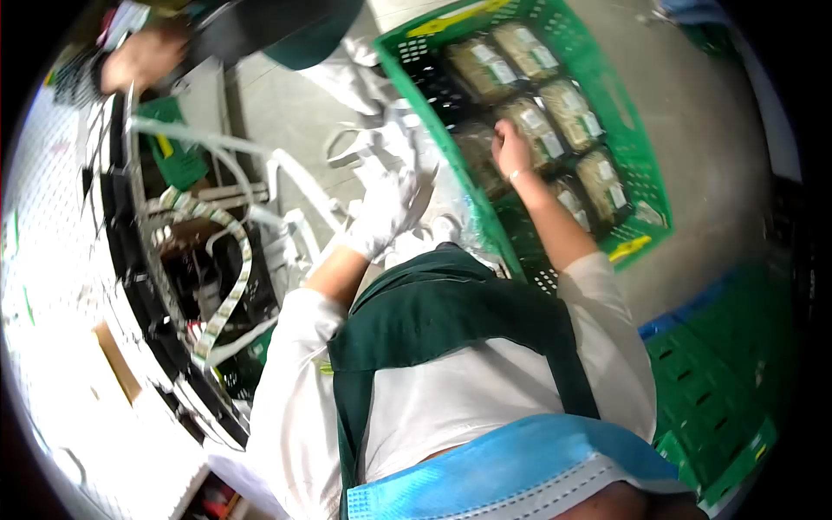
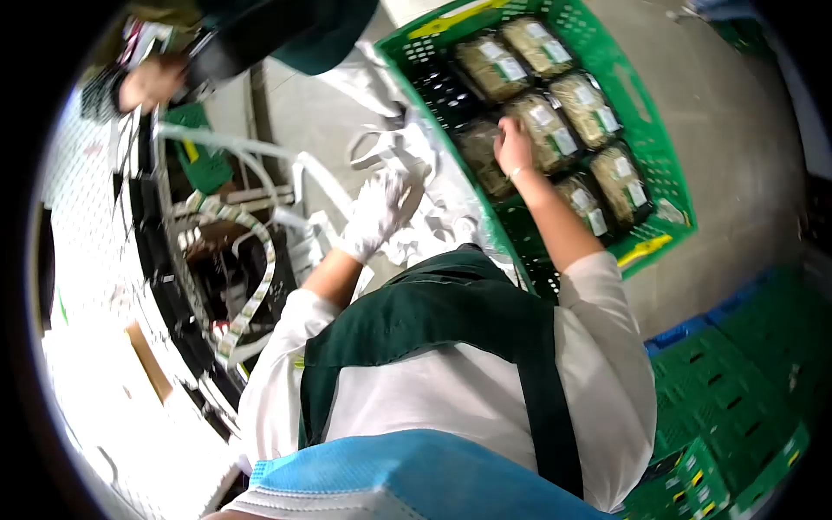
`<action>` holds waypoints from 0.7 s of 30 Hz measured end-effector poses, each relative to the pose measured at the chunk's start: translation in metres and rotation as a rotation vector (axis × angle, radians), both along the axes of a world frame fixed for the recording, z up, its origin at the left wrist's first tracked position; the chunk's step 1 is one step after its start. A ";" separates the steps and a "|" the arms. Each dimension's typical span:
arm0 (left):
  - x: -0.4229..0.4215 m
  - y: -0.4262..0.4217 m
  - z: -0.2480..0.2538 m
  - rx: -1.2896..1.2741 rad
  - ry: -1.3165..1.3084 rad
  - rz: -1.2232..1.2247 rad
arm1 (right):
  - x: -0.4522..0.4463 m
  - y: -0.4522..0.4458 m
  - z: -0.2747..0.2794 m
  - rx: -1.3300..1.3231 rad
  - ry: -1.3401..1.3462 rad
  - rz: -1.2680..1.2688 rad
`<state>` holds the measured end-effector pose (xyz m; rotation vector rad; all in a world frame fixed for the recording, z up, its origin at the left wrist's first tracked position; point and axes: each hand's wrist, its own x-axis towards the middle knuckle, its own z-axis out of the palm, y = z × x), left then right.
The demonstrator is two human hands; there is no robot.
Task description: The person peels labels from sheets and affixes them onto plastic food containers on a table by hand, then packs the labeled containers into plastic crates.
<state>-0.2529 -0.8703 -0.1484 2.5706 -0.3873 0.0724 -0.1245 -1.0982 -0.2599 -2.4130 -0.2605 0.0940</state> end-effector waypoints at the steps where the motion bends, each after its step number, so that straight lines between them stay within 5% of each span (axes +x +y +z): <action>1: -0.029 0.006 0.022 0.048 0.070 0.061 | 0.014 0.019 0.004 -0.083 -0.191 0.018; 2: -0.060 0.028 0.000 -0.105 0.049 0.081 | 0.030 0.034 -0.003 -0.162 -0.246 0.075; 4: -0.133 0.063 -0.013 0.038 0.301 0.333 | 0.043 0.055 0.003 -0.349 -0.202 0.225; 10: -0.316 0.109 -0.012 0.043 0.399 1.187 | 0.059 0.085 -0.031 -0.409 -0.026 0.244; 18: -0.462 0.093 -0.051 0.101 0.899 1.393 | 0.036 0.138 -0.041 -0.416 -0.087 0.437; 21: -0.486 0.098 -0.027 0.075 0.965 1.558 | 0.031 0.145 -0.035 -0.476 -0.095 0.440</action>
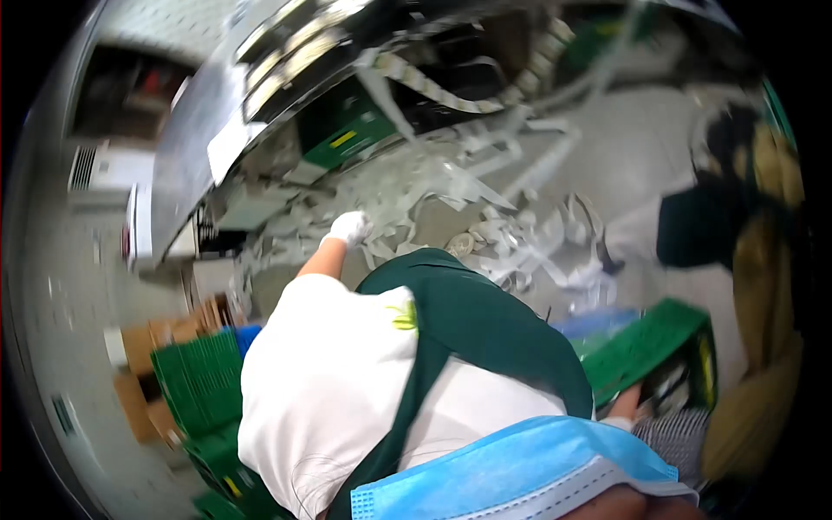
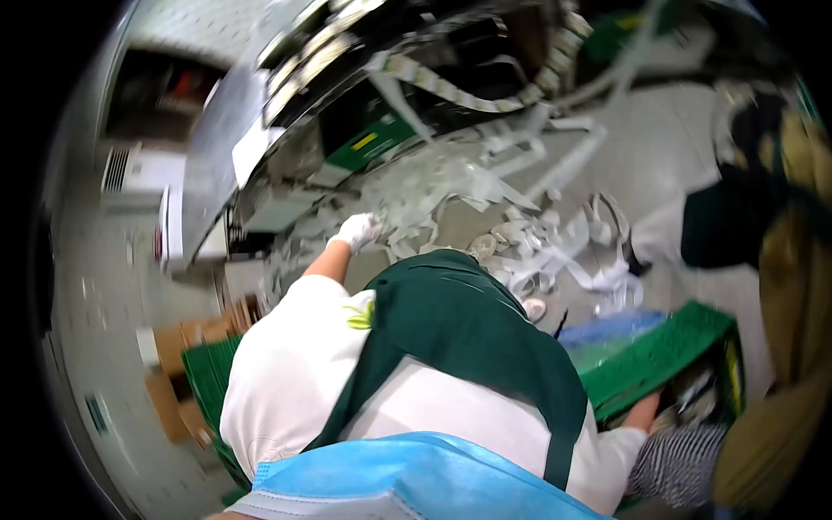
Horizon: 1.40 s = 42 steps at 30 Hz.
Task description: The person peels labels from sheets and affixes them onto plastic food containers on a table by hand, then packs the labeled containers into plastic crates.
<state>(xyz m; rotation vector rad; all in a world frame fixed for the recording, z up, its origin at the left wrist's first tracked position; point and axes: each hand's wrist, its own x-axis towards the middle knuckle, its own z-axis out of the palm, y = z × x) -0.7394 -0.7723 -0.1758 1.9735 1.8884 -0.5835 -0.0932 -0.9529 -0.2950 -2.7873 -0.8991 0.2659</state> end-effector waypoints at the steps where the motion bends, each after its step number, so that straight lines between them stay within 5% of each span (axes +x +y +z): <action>1: -0.015 0.011 0.000 0.071 -0.038 0.153 | 0.001 -0.006 0.003 -0.036 -0.017 -0.032; 4: -0.047 0.076 0.035 0.497 -0.167 0.374 | -0.004 -0.016 0.018 -0.125 -0.058 -0.154; 6: -0.092 0.139 0.054 0.720 -0.736 0.657 | -0.021 -0.015 0.037 -0.185 -0.095 -0.259; 8: -0.122 0.203 0.097 0.746 -1.190 0.711 | -0.044 -0.012 0.057 -0.236 -0.154 -0.390; 10: -0.150 0.269 0.134 0.702 -1.238 0.858 | -0.075 -0.005 0.085 -0.270 -0.258 -0.546; 12: -0.183 0.339 0.138 0.732 -1.352 0.692 | -0.117 0.020 0.114 -0.152 -0.376 -0.616; 14: -0.224 0.386 0.164 0.892 -1.328 0.550 | -0.161 0.082 0.129 0.121 -0.307 -0.396; 16: -0.318 0.435 0.155 1.388 -0.701 0.521 | -0.260 0.238 0.175 0.415 0.138 -0.001; 18: -0.355 0.446 0.177 1.347 -0.157 0.932 | -0.351 0.383 0.203 0.586 0.414 0.514; 20: -0.419 0.470 0.154 1.248 -0.018 1.134 | -0.434 0.502 0.245 0.677 0.393 0.882; 23: -0.487 0.504 0.089 1.025 -1.032 1.224 | -0.525 0.653 0.281 0.681 0.362 1.121; 25: -0.471 0.504 0.088 1.106 -0.964 1.024 | -0.571 0.725 0.291 0.453 0.135 1.066; 27: -0.455 0.500 0.100 1.082 -1.186 1.306 | -0.593 0.781 0.266 0.039 -0.089 0.980; 28: -0.460 0.504 0.100 1.181 -1.612 1.273 | -0.598 0.783 0.263 0.036 -0.084 0.981; 34: -0.414 0.433 0.139 0.972 -1.849 1.104 | -0.605 0.788 0.262 -0.028 -0.147 0.800; 38: -0.316 0.438 0.121 0.826 -1.969 1.256 | -0.602 0.802 0.260 -0.037 -0.093 0.857; 42: -0.267 0.459 0.100 1.133 -1.644 1.110 | -0.602 0.797 0.265 0.030 -0.053 0.814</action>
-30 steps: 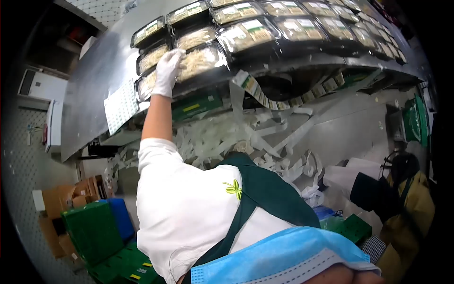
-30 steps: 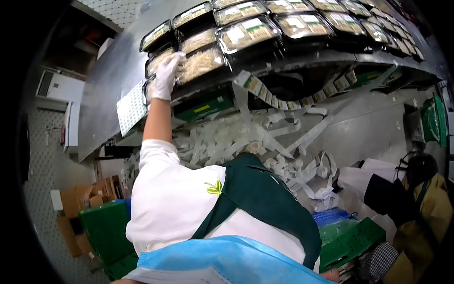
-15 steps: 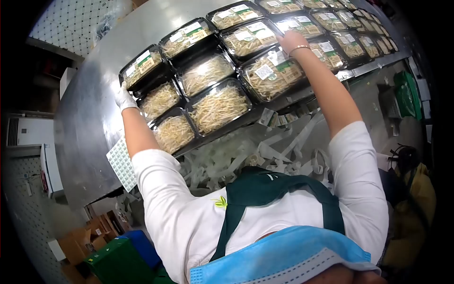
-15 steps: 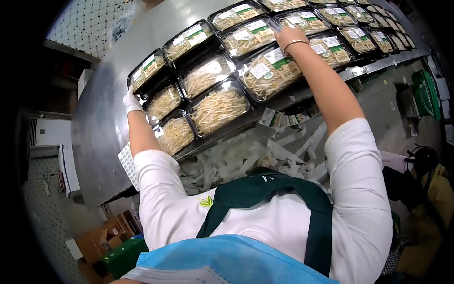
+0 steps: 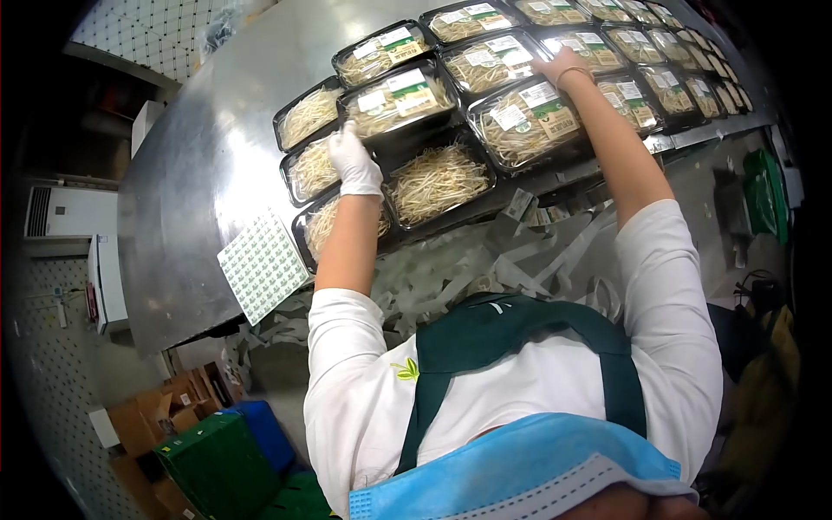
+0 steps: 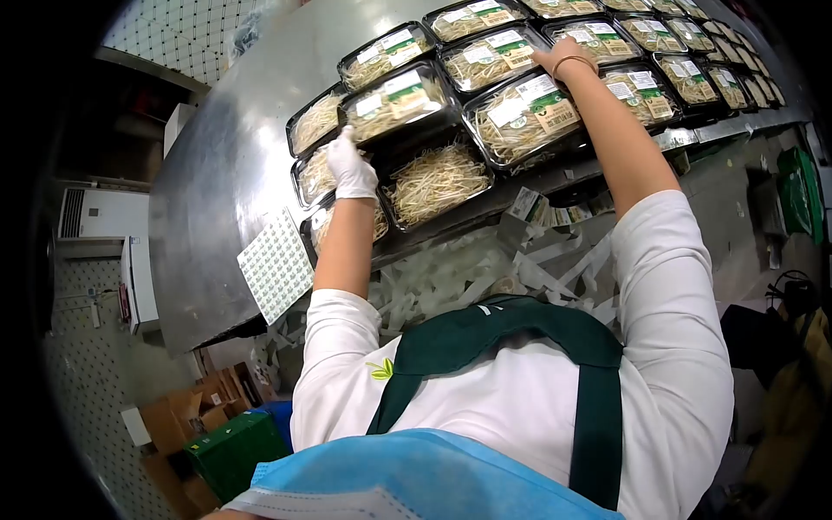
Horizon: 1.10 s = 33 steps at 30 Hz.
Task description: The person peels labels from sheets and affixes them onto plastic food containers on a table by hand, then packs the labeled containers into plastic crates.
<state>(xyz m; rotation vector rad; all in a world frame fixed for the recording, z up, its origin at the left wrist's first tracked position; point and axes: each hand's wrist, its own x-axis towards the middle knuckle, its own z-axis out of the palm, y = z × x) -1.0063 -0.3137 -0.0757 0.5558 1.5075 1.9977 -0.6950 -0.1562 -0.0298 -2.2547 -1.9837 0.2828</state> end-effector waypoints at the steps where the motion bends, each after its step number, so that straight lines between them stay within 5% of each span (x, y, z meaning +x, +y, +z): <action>1: -0.002 -0.003 -0.001 -0.157 0.004 -0.094 | 0.002 0.001 -0.001 -0.020 0.042 0.031; 4: -0.026 -0.002 0.008 -0.393 0.785 -0.087 | 0.013 0.017 -0.017 0.085 0.065 0.074; 7: -0.042 0.037 0.031 -0.538 0.885 -0.231 | 0.021 0.011 -0.005 -0.009 0.228 0.274; 11: -0.050 0.100 0.025 -0.962 1.056 -0.204 | -0.001 -0.104 0.055 0.601 0.415 0.418; 12: -0.044 0.102 0.040 -1.046 1.104 -0.500 | 0.007 -0.137 0.068 0.480 0.436 0.355; 14: -0.015 0.086 0.043 -0.953 0.363 -0.335 | 0.041 -0.191 0.067 0.633 0.462 0.335; 20: 0.074 0.058 0.027 -0.362 0.958 -0.382 | 0.162 -0.394 0.044 0.717 0.439 -0.058; 25: 0.169 0.014 0.041 -0.061 1.124 -0.473 | 0.242 -0.603 0.021 0.922 0.493 -0.952; 26: 0.187 0.000 0.044 -0.014 1.149 -0.495 | 0.250 -0.647 0.027 0.961 0.216 -1.134; 30: 0.268 -0.066 0.062 0.195 1.193 -0.588 | 0.304 -0.834 0.048 1.025 -0.168 -1.657; 33: 0.331 -0.128 0.077 0.348 1.211 -0.658 | 0.356 -0.947 0.022 0.912 -0.612 -1.737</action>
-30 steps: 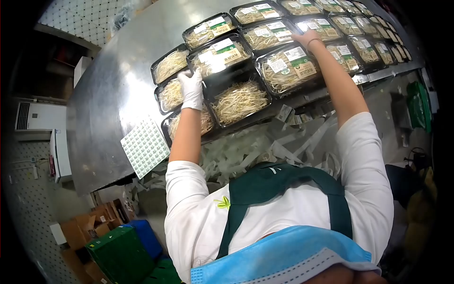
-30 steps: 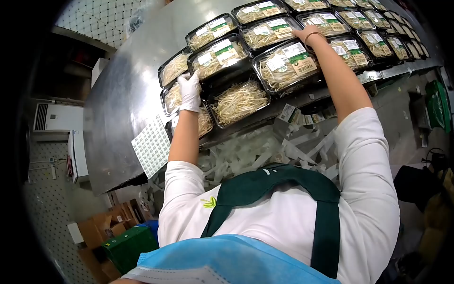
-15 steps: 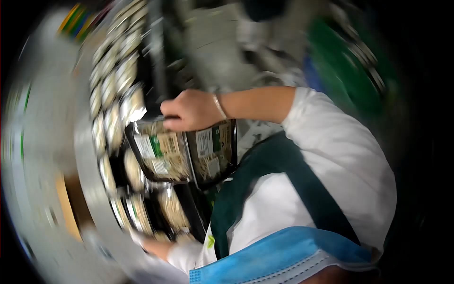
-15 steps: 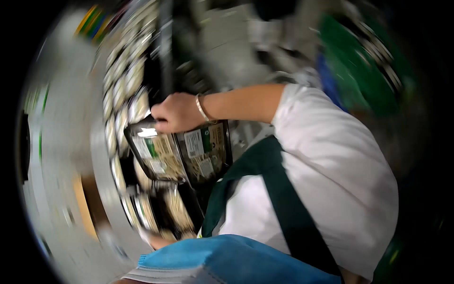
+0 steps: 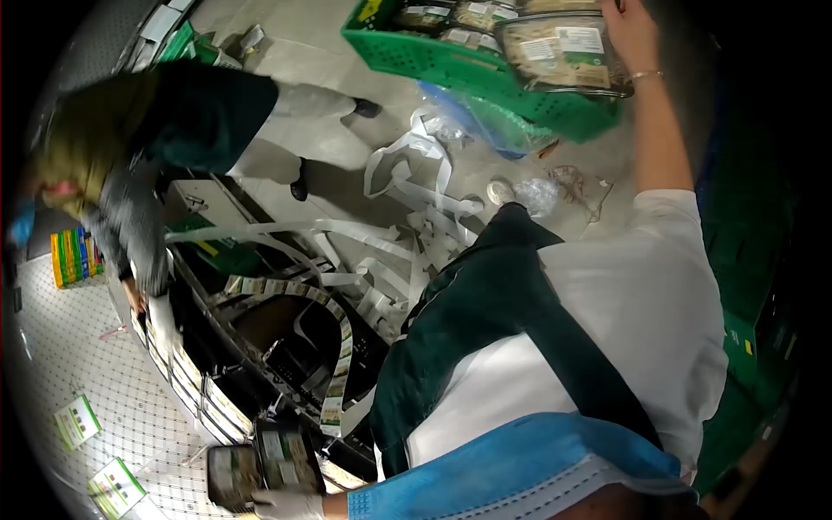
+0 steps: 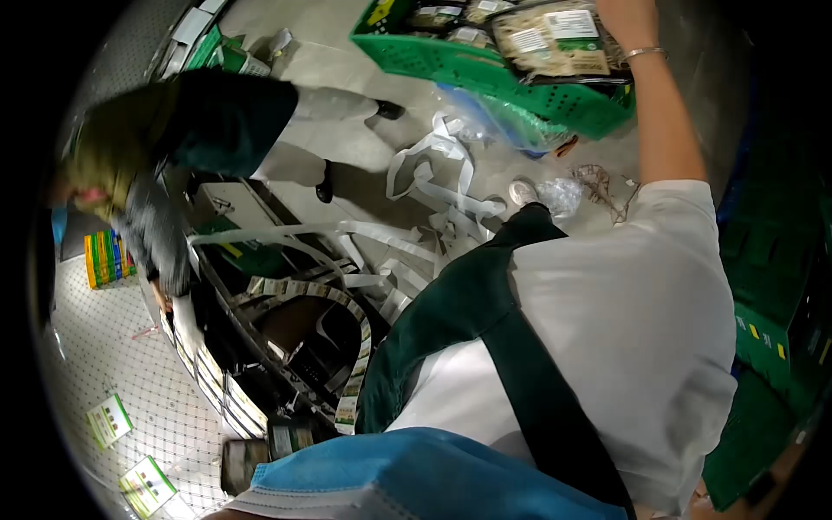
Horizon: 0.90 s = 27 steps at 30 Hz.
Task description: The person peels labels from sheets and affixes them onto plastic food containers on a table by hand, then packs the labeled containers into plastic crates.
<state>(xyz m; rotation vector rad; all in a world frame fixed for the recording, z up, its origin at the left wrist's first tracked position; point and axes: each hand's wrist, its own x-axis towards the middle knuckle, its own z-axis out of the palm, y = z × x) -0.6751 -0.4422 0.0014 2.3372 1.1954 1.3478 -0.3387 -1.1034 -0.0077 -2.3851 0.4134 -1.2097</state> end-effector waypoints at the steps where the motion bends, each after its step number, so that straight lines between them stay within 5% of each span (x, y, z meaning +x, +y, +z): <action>1: 0.027 -0.024 0.002 0.011 0.006 -0.057 | 0.021 -0.034 -0.013 -0.093 0.018 -0.095; 5: 0.144 -0.123 0.014 0.021 0.054 -0.318 | 0.086 -0.182 -0.107 -0.105 0.378 -0.211; 6: 0.184 -0.157 0.011 -0.009 0.117 -0.318 | 0.099 -0.209 -0.132 0.085 0.383 -0.223; 8: 0.250 -0.221 0.008 -0.177 0.277 -0.319 | 0.112 -0.226 -0.160 0.287 0.475 -0.243; 11: 0.323 -0.306 0.001 -0.352 0.289 -0.458 | 0.122 -0.242 -0.221 0.168 0.703 -0.296; 13: 0.364 -0.347 -0.009 -0.629 0.131 -0.755 | 0.110 -0.233 -0.224 0.028 0.689 -0.225; 15: 0.401 -0.409 -0.010 -0.897 -0.043 -0.908 | 0.079 -0.183 -0.166 0.200 0.786 -0.051; 16: 0.418 -0.429 -0.022 -0.906 -0.033 -1.034 | 0.064 -0.162 -0.151 0.467 0.741 0.401; 17: 0.432 -0.446 -0.033 -0.913 -0.026 -1.161 | 0.044 -0.138 -0.160 0.978 0.655 0.621; 18: 0.440 -0.466 -0.038 -0.999 0.162 -1.187 | 0.035 -0.118 -0.130 1.284 0.774 0.827; 19: 0.446 -0.488 -0.042 -1.082 0.350 -1.207 | 0.023 -0.101 -0.128 1.422 0.616 1.012; 21: 0.450 -0.531 -0.061 -1.179 0.456 -1.188 | 0.014 -0.085 -0.118 1.401 0.523 0.757; 23: 0.466 -0.553 -0.103 -1.498 0.429 -1.238 | 0.012 -0.105 -0.104 1.663 0.512 0.665; 25: 0.477 -0.549 -0.114 -1.432 0.855 -1.383 | -0.016 -0.133 -0.088 1.344 0.404 0.535; 27: 0.491 -0.551 -0.109 -1.417 0.972 -1.331 | -0.053 -0.175 -0.062 1.438 0.312 0.424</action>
